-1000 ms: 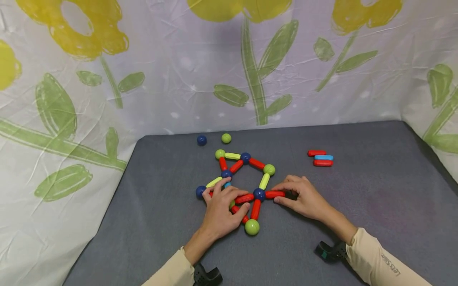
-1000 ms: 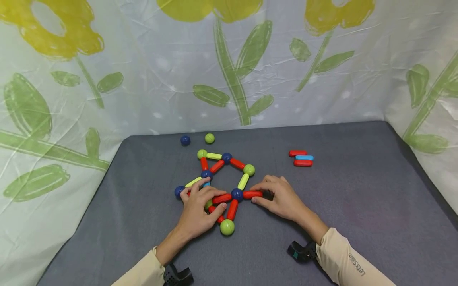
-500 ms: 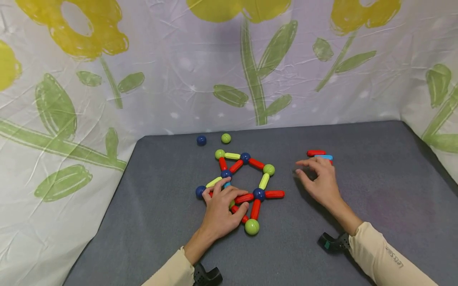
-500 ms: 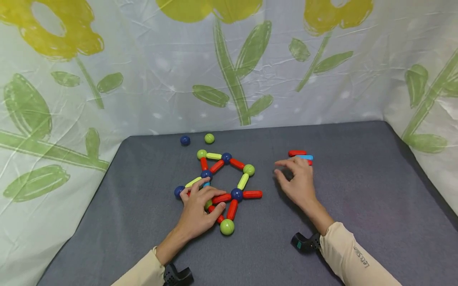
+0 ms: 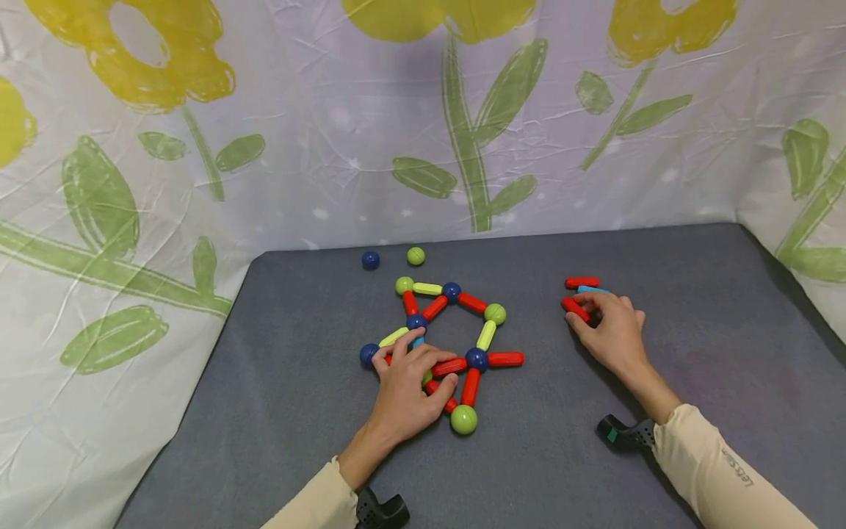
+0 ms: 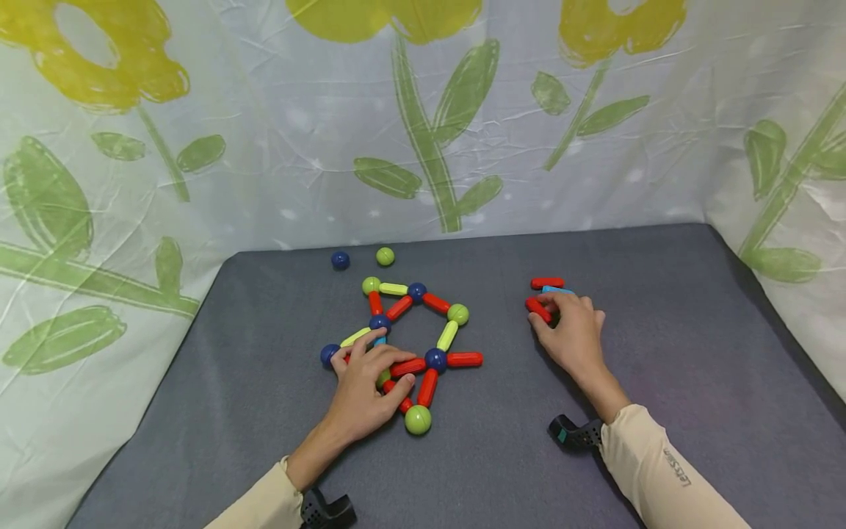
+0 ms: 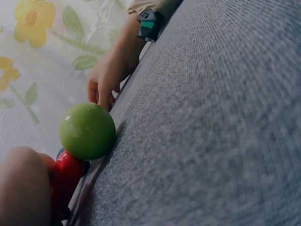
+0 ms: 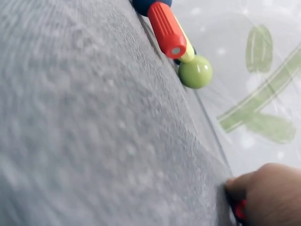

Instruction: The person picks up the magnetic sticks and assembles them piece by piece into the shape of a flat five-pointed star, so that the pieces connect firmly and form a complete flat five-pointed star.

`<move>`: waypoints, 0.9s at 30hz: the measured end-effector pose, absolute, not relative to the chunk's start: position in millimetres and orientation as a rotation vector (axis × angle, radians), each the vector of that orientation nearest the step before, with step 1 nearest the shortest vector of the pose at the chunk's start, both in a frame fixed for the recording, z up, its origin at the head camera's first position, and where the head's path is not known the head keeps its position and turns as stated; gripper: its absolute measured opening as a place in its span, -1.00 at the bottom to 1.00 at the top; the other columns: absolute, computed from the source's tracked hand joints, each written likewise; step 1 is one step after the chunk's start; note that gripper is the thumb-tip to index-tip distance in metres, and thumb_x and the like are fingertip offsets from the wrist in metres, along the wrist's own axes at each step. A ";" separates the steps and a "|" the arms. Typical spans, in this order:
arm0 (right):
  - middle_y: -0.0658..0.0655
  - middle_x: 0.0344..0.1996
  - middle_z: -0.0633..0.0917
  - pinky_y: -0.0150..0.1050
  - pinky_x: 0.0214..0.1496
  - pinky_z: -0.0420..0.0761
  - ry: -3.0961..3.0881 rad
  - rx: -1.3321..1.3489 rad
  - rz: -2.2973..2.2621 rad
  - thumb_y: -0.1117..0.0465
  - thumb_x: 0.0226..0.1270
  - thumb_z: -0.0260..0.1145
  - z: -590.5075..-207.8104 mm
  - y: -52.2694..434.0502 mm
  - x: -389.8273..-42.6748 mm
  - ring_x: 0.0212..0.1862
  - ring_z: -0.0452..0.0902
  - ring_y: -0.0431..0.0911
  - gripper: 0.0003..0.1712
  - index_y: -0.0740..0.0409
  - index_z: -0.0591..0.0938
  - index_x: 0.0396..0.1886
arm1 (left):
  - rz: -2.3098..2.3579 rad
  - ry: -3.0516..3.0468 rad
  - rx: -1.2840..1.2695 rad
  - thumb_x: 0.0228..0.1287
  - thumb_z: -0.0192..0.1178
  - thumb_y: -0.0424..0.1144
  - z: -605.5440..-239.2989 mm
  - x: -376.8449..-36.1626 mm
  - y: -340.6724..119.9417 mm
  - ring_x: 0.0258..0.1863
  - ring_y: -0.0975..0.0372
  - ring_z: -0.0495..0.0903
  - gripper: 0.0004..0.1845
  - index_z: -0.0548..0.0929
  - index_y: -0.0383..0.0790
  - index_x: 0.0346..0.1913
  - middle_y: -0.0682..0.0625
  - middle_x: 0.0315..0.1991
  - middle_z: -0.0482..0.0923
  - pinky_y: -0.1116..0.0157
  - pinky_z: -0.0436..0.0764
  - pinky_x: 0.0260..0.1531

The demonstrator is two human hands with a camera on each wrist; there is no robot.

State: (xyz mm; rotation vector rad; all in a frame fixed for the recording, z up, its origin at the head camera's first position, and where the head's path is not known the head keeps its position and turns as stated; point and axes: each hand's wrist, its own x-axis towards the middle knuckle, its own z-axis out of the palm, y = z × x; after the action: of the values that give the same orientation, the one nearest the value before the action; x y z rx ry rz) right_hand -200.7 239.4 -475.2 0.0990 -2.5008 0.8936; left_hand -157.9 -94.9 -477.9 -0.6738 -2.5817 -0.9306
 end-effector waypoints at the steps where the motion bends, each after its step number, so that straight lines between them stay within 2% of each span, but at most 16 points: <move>1: 0.22 -0.38 0.74 -0.05 -0.18 0.06 -2.509 0.136 0.889 0.22 0.26 0.48 -475.0 237.8 -199.7 -0.24 0.40 0.07 -0.68 0.26 0.72 -0.03 | -0.929 -2.584 -0.675 0.27 0.33 -0.05 -477.8 -157.9 -94.7 0.48 0.02 0.31 -0.77 0.79 0.05 -0.06 0.14 -0.12 0.74 -0.23 -0.06 0.27; 7: 0.06 -0.47 0.71 -0.16 -0.21 0.09 -2.533 0.327 0.878 0.18 0.20 0.54 -477.2 219.5 -195.4 -0.31 0.46 -0.06 -0.72 0.19 0.78 -0.12 | -0.928 -2.584 -0.678 0.27 0.32 -0.06 -477.7 -157.6 -94.5 0.48 0.01 0.30 -0.77 0.79 0.05 -0.05 0.14 -0.11 0.74 -0.26 -0.05 0.26; 13: -0.09 -0.51 0.62 -0.21 -0.18 0.10 -2.549 0.449 1.024 0.15 0.23 0.53 -478.7 197.0 -188.5 -0.37 0.37 -0.21 -0.80 0.07 0.79 -0.17 | -0.931 -2.570 -0.711 0.25 0.33 -0.06 -477.4 -157.2 -94.2 0.47 -0.01 0.31 -0.76 0.79 0.05 -0.05 0.14 -0.12 0.73 -0.25 -0.04 0.24; 24: -0.09 -0.50 0.59 -0.21 -0.13 0.11 -2.576 0.454 1.163 0.13 0.27 0.50 -478.1 189.8 -184.7 -0.41 0.37 -0.21 -0.75 0.08 0.76 -0.10 | -0.943 -2.577 -0.770 0.26 0.32 -0.08 -477.0 -156.3 -93.4 0.47 -0.02 0.31 -0.76 0.79 0.04 -0.04 0.12 -0.11 0.73 -0.21 -0.06 0.26; 27: -0.11 -0.47 0.61 -0.24 -0.14 0.13 -2.590 0.493 1.181 0.12 0.37 0.42 -477.2 189.9 -184.2 -0.41 0.38 -0.24 -0.76 0.06 0.74 -0.02 | -0.944 -2.582 -0.761 0.27 0.31 -0.08 -476.8 -156.0 -93.5 0.48 0.00 0.30 -0.77 0.79 0.05 -0.04 0.12 -0.11 0.73 -0.22 -0.06 0.27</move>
State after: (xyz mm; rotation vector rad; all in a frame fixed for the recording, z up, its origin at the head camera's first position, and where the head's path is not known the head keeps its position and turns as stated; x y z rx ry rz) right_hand -184.2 189.9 -477.2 0.4927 -2.5903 1.1814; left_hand -156.0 -93.5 -476.8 -0.7614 -2.5816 -0.9442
